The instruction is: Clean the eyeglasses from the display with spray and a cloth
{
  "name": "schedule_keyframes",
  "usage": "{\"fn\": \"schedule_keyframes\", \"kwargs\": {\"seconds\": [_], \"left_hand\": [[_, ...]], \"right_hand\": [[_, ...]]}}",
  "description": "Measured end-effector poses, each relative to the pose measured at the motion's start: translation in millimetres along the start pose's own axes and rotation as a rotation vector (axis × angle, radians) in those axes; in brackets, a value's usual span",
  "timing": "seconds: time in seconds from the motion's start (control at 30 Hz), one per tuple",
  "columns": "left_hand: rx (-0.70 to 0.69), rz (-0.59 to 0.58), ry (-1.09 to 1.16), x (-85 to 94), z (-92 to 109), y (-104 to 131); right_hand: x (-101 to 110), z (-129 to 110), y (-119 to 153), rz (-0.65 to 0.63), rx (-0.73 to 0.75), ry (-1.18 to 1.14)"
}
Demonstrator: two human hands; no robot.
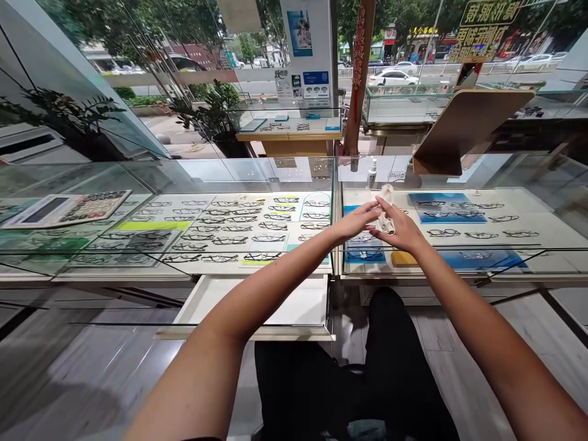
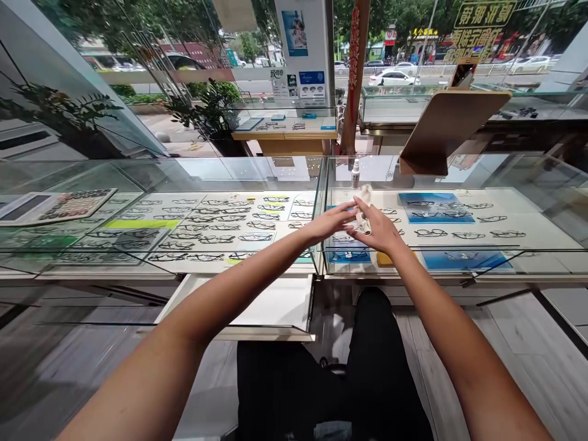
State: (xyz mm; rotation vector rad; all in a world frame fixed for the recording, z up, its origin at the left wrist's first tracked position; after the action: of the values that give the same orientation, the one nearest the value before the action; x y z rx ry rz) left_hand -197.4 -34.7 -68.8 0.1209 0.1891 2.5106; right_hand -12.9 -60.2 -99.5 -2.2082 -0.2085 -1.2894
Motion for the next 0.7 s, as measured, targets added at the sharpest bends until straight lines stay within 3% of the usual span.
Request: {"fn": "schedule_keyframes", "kwargs": {"seconds": [0.07,0.17,0.2,0.3,0.33,0.37,0.43,0.47,0.6,0.7], "left_hand": [[-0.111,-0.002,-0.147,-10.6,4,12],[-0.146,0.057,-0.374,-6.4,11,48],[-0.095,-0.015,-0.418,-2.1,12,63],[0.233,-0.552,-0.558,15.1,-5,112],[0.352,-0.645,-0.633,25.8,-16,126],[0.459,-0.66,-0.728,38.3,-29,136],[0.578,-0.55,-1.002,63.7,-58,146],[0.569,-0.419,-1.19,75.8,-71,145],[0.446,-0.043,-1.449,107.4,-112,123],[0.309,0.095,-1.523,127.2,-127,98]], "right_hand": [[-2,7,-1,0.038,-0.045,0.062],[-5,23,-3,0.149,-0.207,0.216],[-7,27,-4,0.171,-0.263,0.257],[-14,35,-7,0.15,-0.348,0.307],[-16,36,-8,0.129,-0.348,0.304],[-18,36,-9,0.109,-0.344,0.296],[-20,37,-10,0.073,-0.342,0.274],[-20,38,-10,0.057,-0.349,0.263],[-22,40,-10,0.016,-0.364,0.235],[-23,41,-10,0.02,-0.353,0.237]]}}
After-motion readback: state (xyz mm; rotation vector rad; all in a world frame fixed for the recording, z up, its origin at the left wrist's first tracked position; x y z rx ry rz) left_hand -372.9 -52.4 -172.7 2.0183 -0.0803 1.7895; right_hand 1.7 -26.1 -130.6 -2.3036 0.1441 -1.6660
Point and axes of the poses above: each hand's wrist, its own y-axis away from the middle knuckle, its own x-axis out of the back of the hand, z = x × y, the point moved 3 cm from there along -y, towards the middle knuckle, and after that the axes turned 6 degrees about x, right-handed, at the moved point
